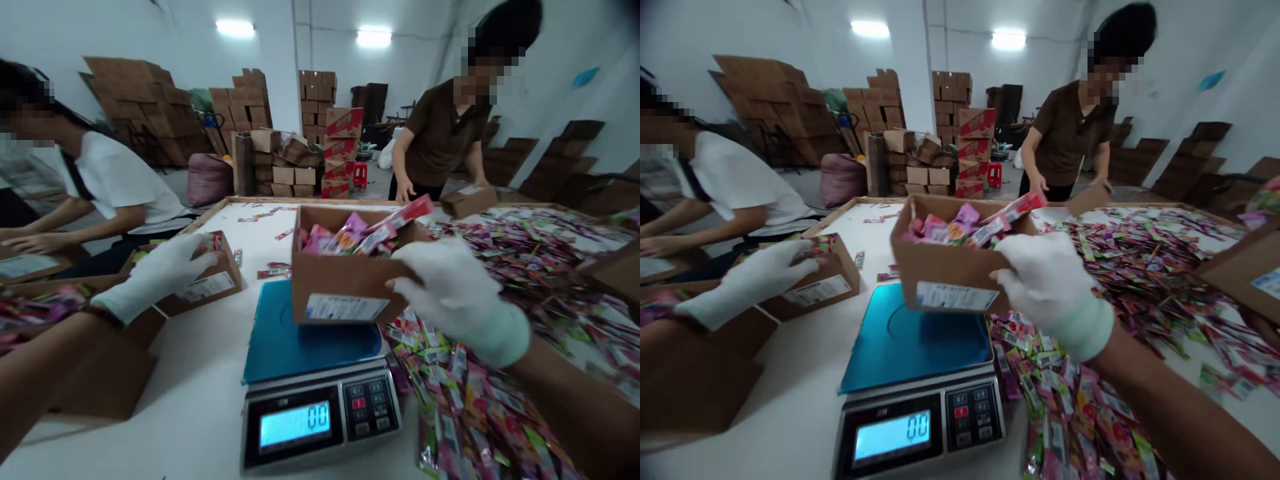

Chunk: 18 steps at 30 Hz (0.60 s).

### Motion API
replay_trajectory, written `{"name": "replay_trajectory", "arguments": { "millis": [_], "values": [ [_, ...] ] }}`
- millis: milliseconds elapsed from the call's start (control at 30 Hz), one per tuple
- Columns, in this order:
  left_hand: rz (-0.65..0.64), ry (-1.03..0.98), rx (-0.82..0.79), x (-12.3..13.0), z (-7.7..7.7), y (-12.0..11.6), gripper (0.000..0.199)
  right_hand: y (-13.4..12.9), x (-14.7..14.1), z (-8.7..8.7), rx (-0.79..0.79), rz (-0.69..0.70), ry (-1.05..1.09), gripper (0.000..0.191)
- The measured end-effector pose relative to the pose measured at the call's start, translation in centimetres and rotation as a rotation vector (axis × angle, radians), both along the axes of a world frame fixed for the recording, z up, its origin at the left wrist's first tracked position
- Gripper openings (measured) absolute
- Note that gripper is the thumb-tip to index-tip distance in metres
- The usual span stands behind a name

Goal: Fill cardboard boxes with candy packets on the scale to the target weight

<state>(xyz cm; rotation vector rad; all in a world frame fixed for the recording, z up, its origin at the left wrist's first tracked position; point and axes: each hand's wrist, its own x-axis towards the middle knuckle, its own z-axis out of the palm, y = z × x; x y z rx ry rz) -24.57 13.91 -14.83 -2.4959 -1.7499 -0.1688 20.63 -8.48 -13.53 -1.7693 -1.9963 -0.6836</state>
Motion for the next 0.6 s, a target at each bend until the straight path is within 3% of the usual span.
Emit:
{"name": "replay_trajectory", "arguments": {
  "millis": [133, 200, 267, 367, 433, 500, 600],
  "values": [
    [-0.029, -0.015, 0.080, 4.2, 4.9, -6.5, 0.059, -1.8, -7.1, -2.6, -0.109, 0.199, 0.007, 0.008],
    [-0.038, -0.028, 0.104, 5.6, 6.7, -9.4, 0.065, -2.5, -8.3, -3.2, -0.074, 0.236, 0.041, 0.020],
    [-0.071, -0.039, 0.125, 6.4, 7.6, -11.6, 0.067, -3.4, -7.1, -3.6, 0.019, 0.255, 0.130, 0.039],
    [-0.141, -0.069, 0.178, 6.7, 7.9, -13.7, 0.067, -5.1, -1.2, -5.8, 0.096, 0.202, 0.349, 0.078],
    [-0.152, -0.111, 0.235, 6.6, 7.7, -14.5, 0.068, -6.4, 3.8, -9.4, 0.025, 0.089, 0.469, 0.101],
    [-0.154, -0.156, 0.275, 6.5, 7.4, -14.9, 0.071, -7.9, 8.1, -14.5, -0.148, -0.121, 0.498, 0.124],
    [-0.168, -0.257, 0.268, 7.1, 7.0, -15.1, 0.072, -9.9, 10.8, -21.9, -0.464, -0.425, 0.515, 0.118]
  ]
}}
